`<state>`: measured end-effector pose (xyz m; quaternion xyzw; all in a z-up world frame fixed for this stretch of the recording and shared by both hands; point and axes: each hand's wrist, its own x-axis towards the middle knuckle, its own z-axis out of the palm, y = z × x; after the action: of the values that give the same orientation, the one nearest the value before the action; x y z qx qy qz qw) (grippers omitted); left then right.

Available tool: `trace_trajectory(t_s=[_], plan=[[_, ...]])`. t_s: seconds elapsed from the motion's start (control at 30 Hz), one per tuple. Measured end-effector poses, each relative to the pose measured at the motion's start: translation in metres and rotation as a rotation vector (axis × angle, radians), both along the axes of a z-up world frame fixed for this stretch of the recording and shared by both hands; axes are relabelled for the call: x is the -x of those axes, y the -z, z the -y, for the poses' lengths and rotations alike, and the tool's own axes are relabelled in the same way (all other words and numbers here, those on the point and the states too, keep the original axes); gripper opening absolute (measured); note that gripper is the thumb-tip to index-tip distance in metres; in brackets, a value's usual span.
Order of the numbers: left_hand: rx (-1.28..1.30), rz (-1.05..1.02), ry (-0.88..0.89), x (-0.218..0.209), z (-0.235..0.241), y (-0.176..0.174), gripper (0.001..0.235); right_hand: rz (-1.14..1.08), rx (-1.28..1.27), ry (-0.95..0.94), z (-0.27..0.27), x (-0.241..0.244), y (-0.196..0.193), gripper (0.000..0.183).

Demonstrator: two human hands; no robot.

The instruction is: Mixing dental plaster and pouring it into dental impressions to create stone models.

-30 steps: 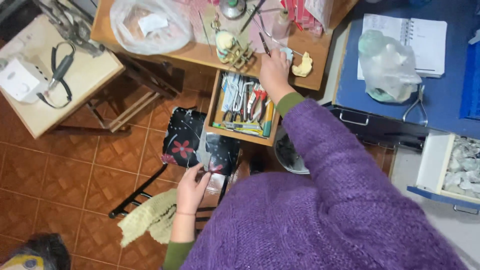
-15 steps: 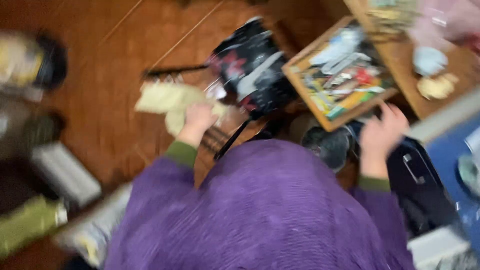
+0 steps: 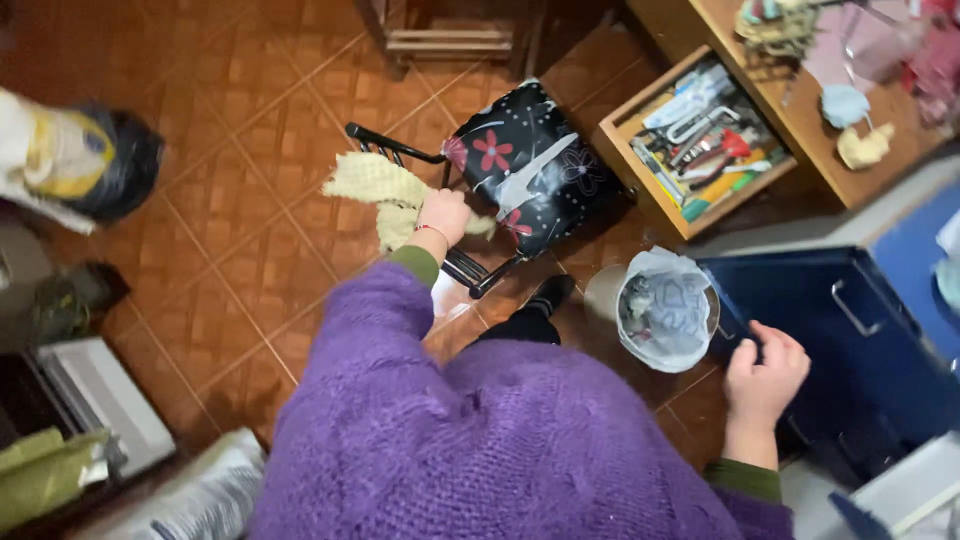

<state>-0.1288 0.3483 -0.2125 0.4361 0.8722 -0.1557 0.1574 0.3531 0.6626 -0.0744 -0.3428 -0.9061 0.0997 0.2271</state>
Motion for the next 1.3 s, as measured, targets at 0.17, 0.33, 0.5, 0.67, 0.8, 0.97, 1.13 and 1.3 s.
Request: trace_trajectory(t_s=[0.17,0.33,0.5,0.67,0.8,0.97,1.13,1.3], plan=[[-1.116,0.305,-0.376,-0.011,0.019,-0.059,0.024,-0.111,0.593,0.295,0.093,-0.005,-0.017,0.024],[-1.705,0.991,-0.568,-0.047,0.054,-0.136,0.037,-0.41,1.013,0.053,0.137,0.044,-0.054,0.027],[-1.436,1.782,-0.409,-0.11,0.065,-0.278,0.06,-0.539,1.289,-0.339,0.216,0.153,-0.098,0.042],[-1.427,0.992,0.639,-0.092,0.078,-0.301,0.068,-0.573,1.15,-0.372,0.319,0.275,-0.098,0.044],[-1.276,0.838,0.286,-0.019,0.119,-0.256,0.028,-0.606,1.005,-0.407,0.375,0.363,-0.06,0.046],[-1.886,0.808,-0.184,0.085,0.174,-0.232,0.021,-0.661,0.865,-0.414,0.451,0.467,-0.058,0.048],[-2.111,1.497,-0.259,0.119,0.225,-0.272,0.032,-0.394,0.922,-0.531,0.497,0.496,-0.079,0.05],[-2.147,1.456,-0.365,0.162,0.25,-0.208,0.037,-0.339,0.488,-0.886,0.504,0.5,-0.122,0.064]])
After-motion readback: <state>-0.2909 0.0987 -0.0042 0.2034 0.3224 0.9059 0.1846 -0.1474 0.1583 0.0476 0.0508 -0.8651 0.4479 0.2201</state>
